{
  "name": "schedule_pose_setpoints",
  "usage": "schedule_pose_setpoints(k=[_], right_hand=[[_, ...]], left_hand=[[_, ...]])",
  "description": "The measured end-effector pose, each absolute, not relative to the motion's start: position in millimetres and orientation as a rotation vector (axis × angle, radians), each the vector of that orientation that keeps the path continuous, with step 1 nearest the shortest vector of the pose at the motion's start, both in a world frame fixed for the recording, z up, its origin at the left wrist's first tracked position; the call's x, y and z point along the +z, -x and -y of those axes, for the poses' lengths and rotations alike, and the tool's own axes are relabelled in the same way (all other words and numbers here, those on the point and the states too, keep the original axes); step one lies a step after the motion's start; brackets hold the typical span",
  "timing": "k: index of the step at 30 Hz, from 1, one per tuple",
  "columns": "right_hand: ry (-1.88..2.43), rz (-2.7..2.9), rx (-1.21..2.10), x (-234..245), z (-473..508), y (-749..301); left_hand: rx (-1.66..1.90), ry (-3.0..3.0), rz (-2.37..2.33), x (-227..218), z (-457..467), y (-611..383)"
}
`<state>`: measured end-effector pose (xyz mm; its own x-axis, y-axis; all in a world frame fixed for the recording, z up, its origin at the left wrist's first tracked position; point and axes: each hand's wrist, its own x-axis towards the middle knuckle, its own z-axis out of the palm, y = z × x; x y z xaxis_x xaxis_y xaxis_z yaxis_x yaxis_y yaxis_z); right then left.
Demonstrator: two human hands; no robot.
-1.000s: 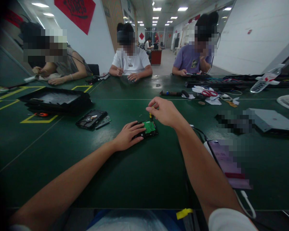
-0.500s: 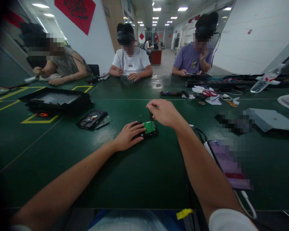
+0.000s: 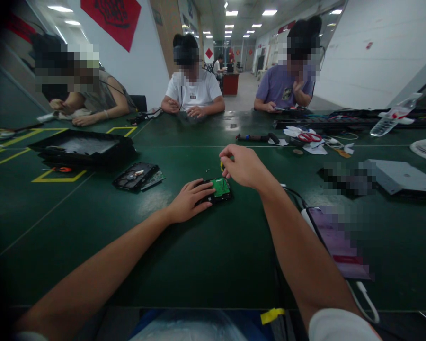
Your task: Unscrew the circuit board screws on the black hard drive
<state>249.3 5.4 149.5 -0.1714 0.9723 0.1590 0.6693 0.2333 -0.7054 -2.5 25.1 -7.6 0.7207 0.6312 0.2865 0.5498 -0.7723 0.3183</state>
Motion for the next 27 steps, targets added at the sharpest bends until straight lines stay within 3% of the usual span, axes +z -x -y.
schedule_pose_setpoints(k=[8, 17, 27], right_hand=[[1.509, 2.005, 0.485, 151.8, -3.9, -251.7], [1.514, 1.909, 0.605, 149.2, -4.7, -248.6], [1.423, 2.045, 0.51, 152.3, -5.5, -255.9]], left_hand=[[0.552, -2.724, -0.949, -6.3, -24.3, 2.0], [0.545, -2.728, -0.956, -5.2, -23.0, 1.6], [0.551, -2.72, -0.94, -6.7, -25.1, 2.6]])
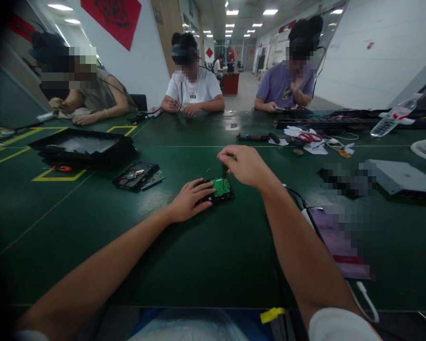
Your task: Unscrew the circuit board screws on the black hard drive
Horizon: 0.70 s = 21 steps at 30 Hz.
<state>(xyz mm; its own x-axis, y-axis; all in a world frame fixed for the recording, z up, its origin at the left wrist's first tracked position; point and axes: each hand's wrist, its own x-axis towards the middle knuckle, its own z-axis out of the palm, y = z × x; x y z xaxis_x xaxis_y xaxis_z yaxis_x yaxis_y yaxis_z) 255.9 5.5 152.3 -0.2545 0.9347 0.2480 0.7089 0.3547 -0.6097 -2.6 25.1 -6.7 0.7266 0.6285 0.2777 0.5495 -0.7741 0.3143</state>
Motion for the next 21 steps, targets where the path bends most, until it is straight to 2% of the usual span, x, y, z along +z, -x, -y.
schedule_pose_setpoints(k=[16, 21], right_hand=[[1.579, 1.943, 0.321, 147, -7, -251], [1.425, 2.032, 0.444, 142, -12, -251]], left_hand=[[0.55, -2.717, -0.947, -5, -23, 2], [0.54, -2.715, -0.949, -5, -24, 2]])
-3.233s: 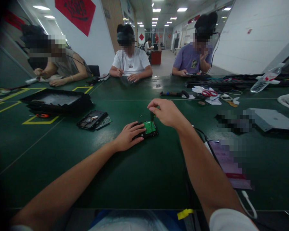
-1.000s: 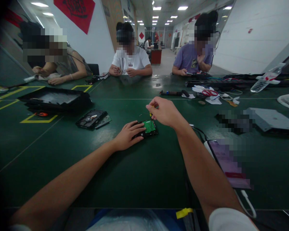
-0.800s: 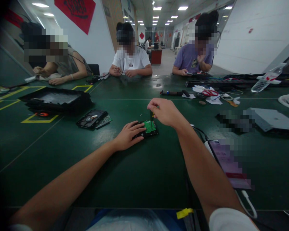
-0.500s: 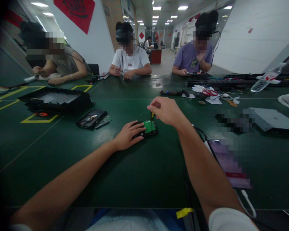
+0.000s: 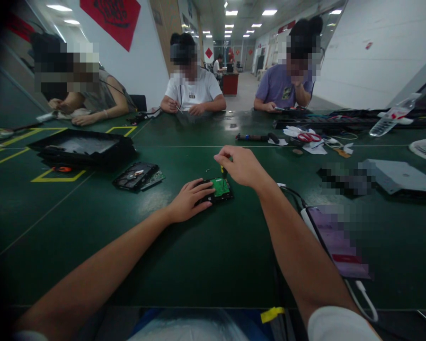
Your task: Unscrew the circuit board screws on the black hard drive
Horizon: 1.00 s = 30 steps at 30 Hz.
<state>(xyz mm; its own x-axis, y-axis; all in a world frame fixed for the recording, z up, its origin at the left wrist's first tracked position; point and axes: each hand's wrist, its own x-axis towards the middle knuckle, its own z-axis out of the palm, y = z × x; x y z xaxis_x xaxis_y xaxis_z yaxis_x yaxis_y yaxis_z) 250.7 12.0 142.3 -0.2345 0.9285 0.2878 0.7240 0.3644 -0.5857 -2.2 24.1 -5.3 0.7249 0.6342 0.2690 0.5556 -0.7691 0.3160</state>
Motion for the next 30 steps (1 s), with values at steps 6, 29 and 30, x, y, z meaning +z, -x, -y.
schedule_pose_setpoints(k=[6, 29, 30], right_hand=[[1.297, 2.044, 0.771, 144, -16, -263], [1.58, 1.924, 0.572, 151, -7, -255], [1.596, 1.922, 0.556, 151, -6, -254]], left_hand=[[0.542, -2.72, -0.944, -7, -26, 3], [0.544, -2.732, -0.956, -7, -25, 1], [0.543, -2.732, -0.956, -7, -25, 1]])
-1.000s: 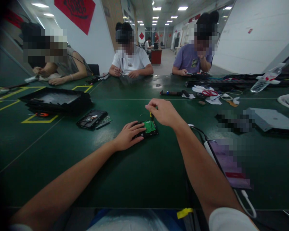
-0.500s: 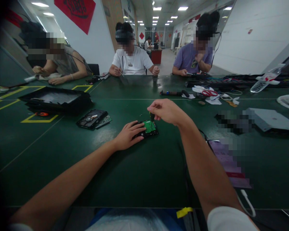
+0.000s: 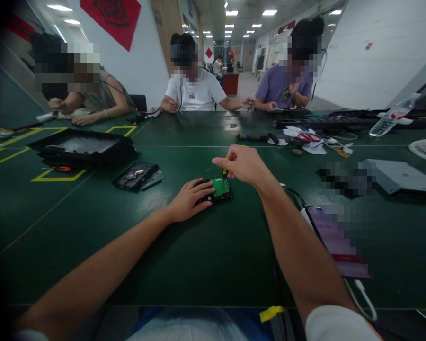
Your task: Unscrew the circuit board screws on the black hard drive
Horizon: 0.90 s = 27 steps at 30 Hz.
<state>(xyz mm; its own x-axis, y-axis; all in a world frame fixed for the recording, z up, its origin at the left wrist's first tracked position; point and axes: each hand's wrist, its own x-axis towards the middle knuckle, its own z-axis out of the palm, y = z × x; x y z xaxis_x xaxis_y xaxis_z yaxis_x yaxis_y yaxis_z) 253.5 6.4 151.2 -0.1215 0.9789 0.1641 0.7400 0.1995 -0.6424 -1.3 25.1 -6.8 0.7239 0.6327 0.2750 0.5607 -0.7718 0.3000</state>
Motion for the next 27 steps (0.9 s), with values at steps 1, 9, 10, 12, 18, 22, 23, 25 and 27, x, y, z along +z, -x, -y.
schedule_pose_setpoints(k=[1, 9, 10, 12, 18, 22, 23, 25, 27], right_hand=[[1.606, 1.922, 0.546, 151.2, -6.2, -252.8], [1.675, 1.967, 0.417, 153.7, -4.8, -253.2], [1.68, 1.965, 0.409, 154.3, -4.0, -253.0], [1.65, 1.97, 0.43, 153.7, -3.0, -252.9], [1.425, 2.059, 0.589, 146.3, -7.9, -256.4], [1.377, 2.116, 0.638, 145.8, -11.5, -257.7], [1.381, 2.123, 0.636, 146.3, -11.6, -257.5], [1.408, 2.107, 0.625, 147.6, -10.4, -256.6], [1.454, 2.062, 0.614, 149.0, -7.7, -255.4]], left_hand=[[0.539, -2.732, -0.956, -6.5, -24.9, 1.2], [0.549, -2.73, -0.954, -6.5, -24.4, 1.2], [0.553, -2.729, -0.953, -7.0, -24.6, 1.3], [0.56, -2.728, -0.951, -8.1, -25.2, 1.5], [0.571, -2.726, -0.953, -9.9, -25.4, 1.7], [0.572, -2.729, -0.954, -9.1, -24.8, 1.3], [0.57, -2.731, -0.955, -8.7, -24.7, 1.3], [0.568, -2.733, -0.956, -8.1, -24.7, 1.3], [0.568, -2.731, -0.955, -7.8, -24.8, 1.6]])
